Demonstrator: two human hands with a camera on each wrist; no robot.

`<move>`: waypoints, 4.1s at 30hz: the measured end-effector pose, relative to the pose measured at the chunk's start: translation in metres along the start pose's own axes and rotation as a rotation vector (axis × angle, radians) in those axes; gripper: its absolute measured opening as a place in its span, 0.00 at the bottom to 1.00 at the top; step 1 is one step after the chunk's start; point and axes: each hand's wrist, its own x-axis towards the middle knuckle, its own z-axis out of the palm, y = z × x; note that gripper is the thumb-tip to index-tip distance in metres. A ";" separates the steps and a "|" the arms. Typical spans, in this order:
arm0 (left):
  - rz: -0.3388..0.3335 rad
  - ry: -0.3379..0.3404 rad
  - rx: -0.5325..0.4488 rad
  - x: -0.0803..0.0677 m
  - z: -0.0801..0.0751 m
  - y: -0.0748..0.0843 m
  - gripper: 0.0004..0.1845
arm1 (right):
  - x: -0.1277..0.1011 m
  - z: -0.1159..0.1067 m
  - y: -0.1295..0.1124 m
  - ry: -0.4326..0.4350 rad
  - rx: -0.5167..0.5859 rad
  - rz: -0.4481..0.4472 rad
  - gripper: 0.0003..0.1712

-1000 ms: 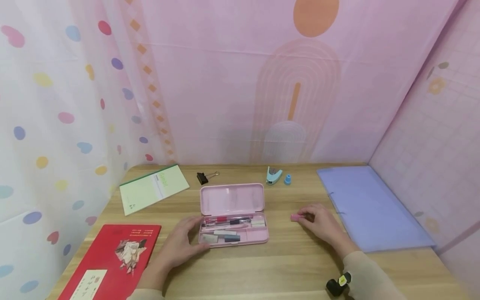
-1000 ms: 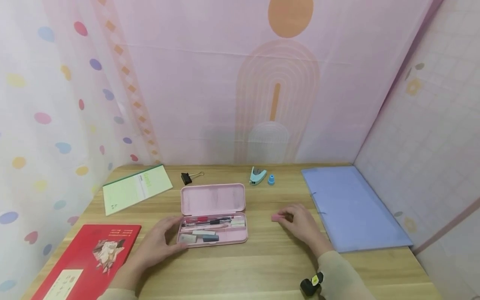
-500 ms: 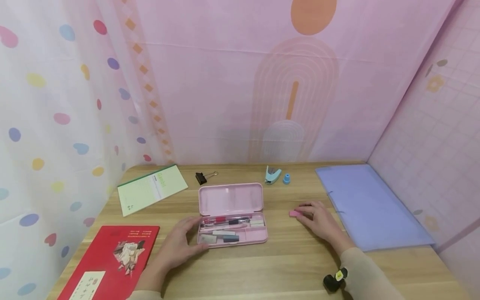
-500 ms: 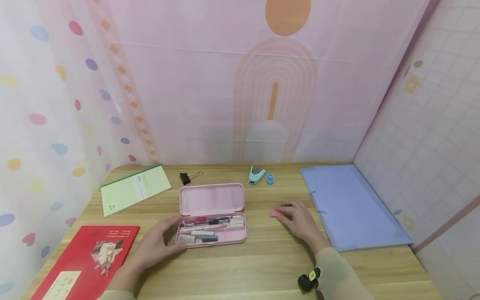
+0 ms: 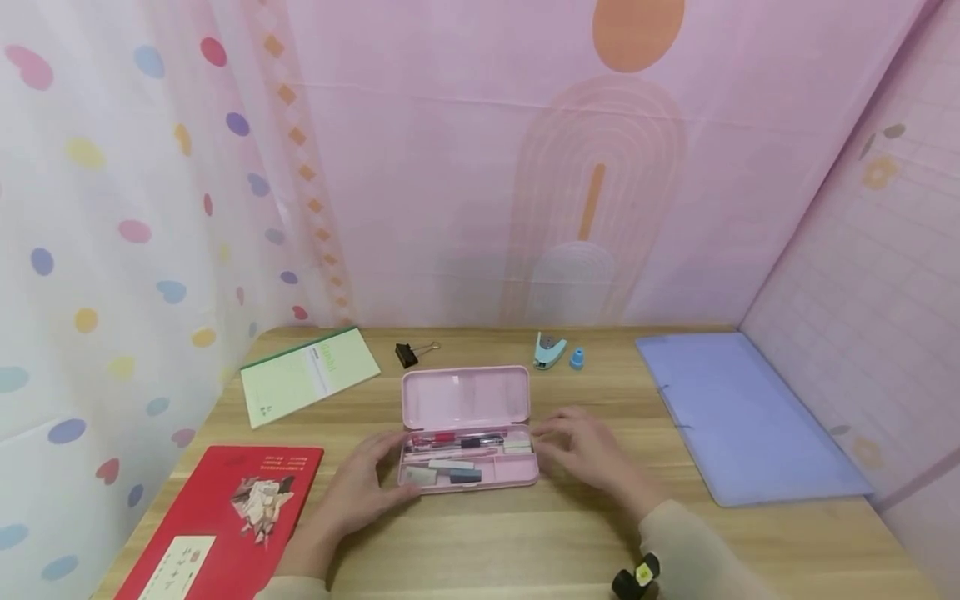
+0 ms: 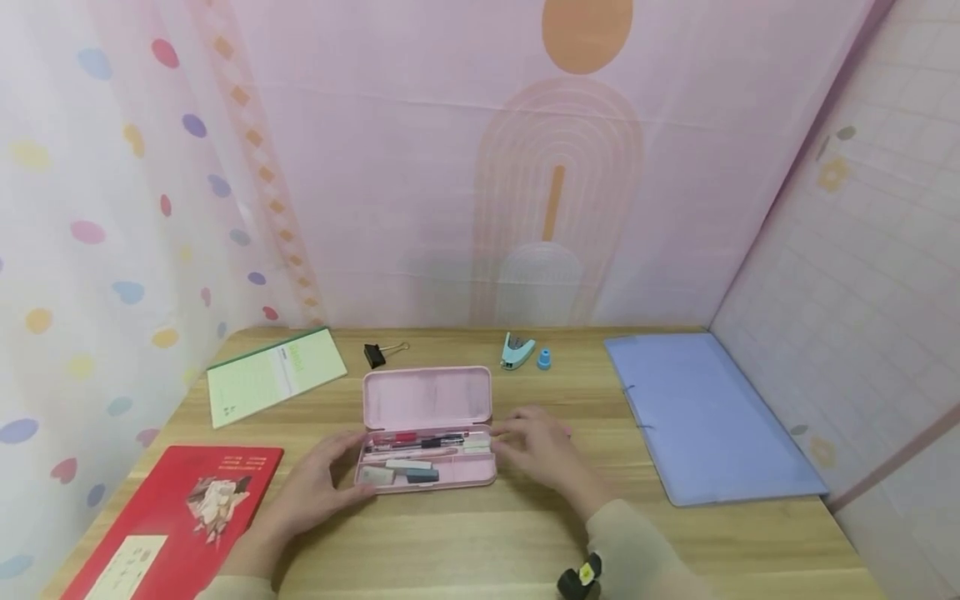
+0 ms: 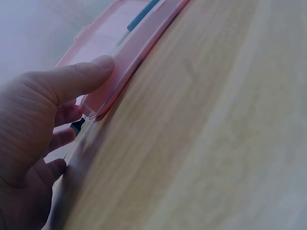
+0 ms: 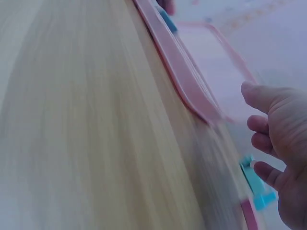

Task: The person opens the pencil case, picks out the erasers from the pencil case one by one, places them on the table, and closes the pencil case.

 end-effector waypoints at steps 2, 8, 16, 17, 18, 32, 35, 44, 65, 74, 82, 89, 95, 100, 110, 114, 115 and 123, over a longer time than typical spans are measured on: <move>0.001 0.002 -0.007 0.000 0.001 -0.001 0.47 | 0.005 0.007 -0.004 -0.040 0.012 0.011 0.11; 0.000 0.002 -0.009 0.001 0.003 -0.001 0.46 | 0.014 0.017 -0.001 -0.063 0.032 0.056 0.07; 0.009 0.012 0.002 0.000 0.001 -0.001 0.46 | 0.025 0.019 0.004 -0.049 0.006 0.059 0.07; 0.000 0.010 0.002 0.000 0.000 -0.001 0.46 | 0.026 0.019 0.004 -0.054 0.002 0.055 0.07; -0.004 0.008 0.003 0.000 0.000 -0.001 0.47 | 0.026 0.020 0.004 -0.063 -0.005 0.056 0.07; -0.018 0.004 0.005 -0.001 0.001 -0.001 0.47 | 0.025 0.020 -0.004 -0.076 -0.178 -0.083 0.09; -0.019 0.001 0.002 -0.001 0.001 0.000 0.46 | 0.023 0.022 -0.003 -0.020 -0.241 -0.174 0.08; -0.024 0.002 0.000 -0.002 0.001 0.000 0.46 | 0.021 0.020 0.001 -0.053 -0.207 -0.147 0.08; -0.001 0.024 0.013 -0.003 0.003 -0.003 0.47 | 0.022 0.016 0.000 -0.038 -0.198 -0.174 0.07; 0.002 0.019 0.028 -0.002 0.001 0.000 0.46 | -0.020 -0.023 0.022 0.230 -0.240 -0.287 0.09; 0.088 0.034 0.192 -0.002 -0.005 0.005 0.48 | -0.062 -0.042 0.057 0.161 -0.284 -0.116 0.04; 0.161 0.033 0.326 0.001 -0.001 0.008 0.46 | -0.073 -0.042 0.063 0.094 -0.242 0.019 0.05; 0.207 0.039 0.340 0.002 -0.002 0.011 0.46 | -0.078 -0.040 0.064 0.032 -0.210 0.067 0.16; 0.183 0.027 0.319 0.001 -0.004 0.012 0.45 | -0.075 -0.037 0.065 0.044 -0.220 0.062 0.14; 0.129 0.002 0.267 0.000 -0.006 0.012 0.48 | -0.060 -0.036 0.044 0.106 -0.242 0.057 0.18; 0.123 0.001 0.246 0.000 -0.007 0.013 0.48 | -0.038 -0.027 0.012 0.060 -0.190 -0.018 0.16; 0.126 0.000 0.241 0.001 -0.007 0.012 0.48 | -0.030 -0.023 0.006 0.030 -0.172 -0.045 0.15; 0.125 -0.004 0.212 0.001 -0.001 0.009 0.47 | 0.007 0.015 -0.013 -0.094 -0.114 -0.048 0.13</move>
